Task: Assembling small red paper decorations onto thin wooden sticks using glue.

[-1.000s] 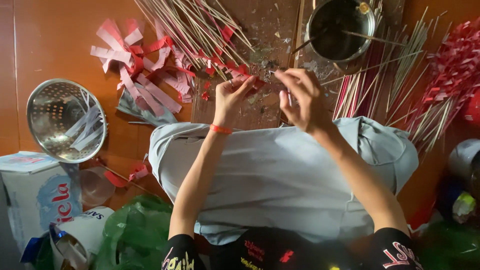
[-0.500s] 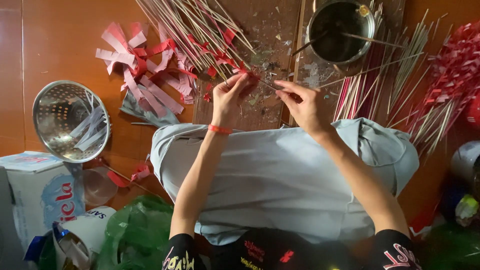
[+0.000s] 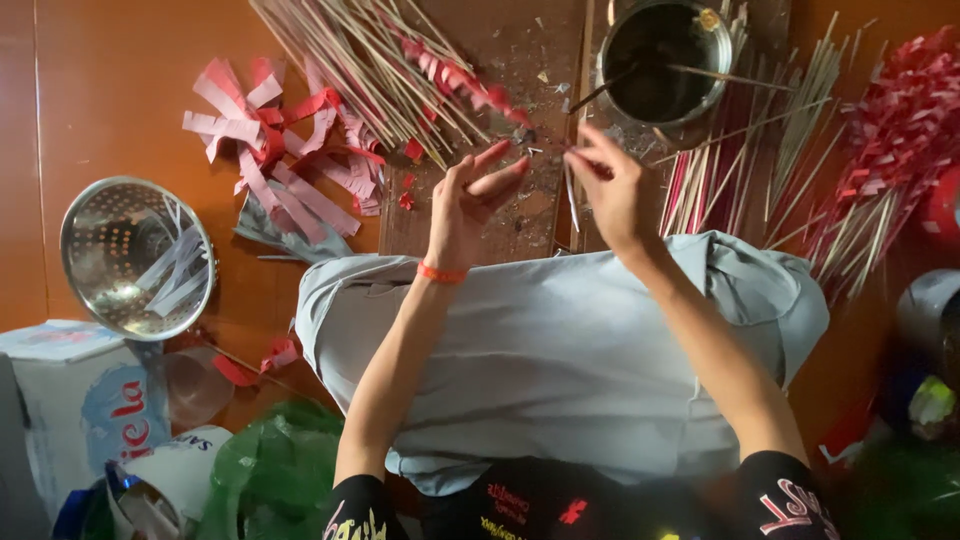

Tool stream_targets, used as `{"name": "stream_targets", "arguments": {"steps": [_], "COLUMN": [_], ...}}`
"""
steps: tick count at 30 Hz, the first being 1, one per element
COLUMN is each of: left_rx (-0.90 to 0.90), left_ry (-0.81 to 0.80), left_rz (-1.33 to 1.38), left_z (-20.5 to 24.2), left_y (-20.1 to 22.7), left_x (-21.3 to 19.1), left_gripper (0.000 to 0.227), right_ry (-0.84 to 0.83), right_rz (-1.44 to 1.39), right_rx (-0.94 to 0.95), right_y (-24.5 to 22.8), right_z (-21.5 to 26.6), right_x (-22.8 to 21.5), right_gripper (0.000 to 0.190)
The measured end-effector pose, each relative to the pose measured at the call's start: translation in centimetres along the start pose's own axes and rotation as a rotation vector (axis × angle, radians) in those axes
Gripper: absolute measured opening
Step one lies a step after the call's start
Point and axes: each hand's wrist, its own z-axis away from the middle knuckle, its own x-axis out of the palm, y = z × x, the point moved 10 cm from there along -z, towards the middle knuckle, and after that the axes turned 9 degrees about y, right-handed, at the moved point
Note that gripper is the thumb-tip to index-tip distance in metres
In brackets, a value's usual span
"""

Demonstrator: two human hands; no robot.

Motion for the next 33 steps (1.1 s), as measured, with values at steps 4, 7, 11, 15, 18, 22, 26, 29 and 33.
{"name": "stream_targets", "arguments": {"steps": [4, 7, 11, 15, 18, 22, 26, 29, 33], "left_rx": [-0.087, -0.018, 0.022, 0.036, 0.030, 0.165, 0.565, 0.523, 0.411], "left_ry": [-0.026, -0.014, -0.010, -0.054, -0.165, -0.349, -0.464, -0.421, -0.387], "left_rz": [-0.045, -0.132, -0.451, -0.793, -0.908, -1.232, -1.796, -1.809, -1.828], "left_z": [-0.4, -1.3, -1.9, -2.7, -1.4, -3.1, -2.5, -3.1, -3.3], "left_y": [-0.7, -0.8, -0.7, -2.4, -3.1, -8.4, -10.6, -10.1, -10.0], "left_x": [-0.5, -2.0, -2.0, -2.9, 0.5, -4.6, -6.3, -6.2, -6.8], "left_gripper": [0.059, 0.055, 0.051, 0.042, 0.038, 0.033, 0.025, 0.022, 0.020], "right_ry": [0.090, 0.217, 0.334, 0.506, 0.228, 0.169, 0.148, 0.156, 0.033], "right_rz": [-0.093, -0.221, -0.085, -0.041, 0.840, 0.973, 0.482, 0.427, 0.546], "right_rx": [0.108, 0.153, 0.112, 0.117, 0.377, 0.063, 0.291, 0.501, 0.412], "right_y": [2.8, 4.5, 9.4, 20.2, 19.1, 21.9, 33.1, 41.1, 33.9], "right_z": [-2.3, -3.6, -2.6, 3.3, 6.7, 13.4, 19.7, 21.3, 18.7], "right_x": [-4.4, -10.3, -20.2, -30.8, -32.6, -28.3, -20.7, -17.7, -19.1], "right_gripper": [0.034, 0.031, 0.022, 0.025, 0.030, 0.066, 0.053, 0.052, 0.062]}}
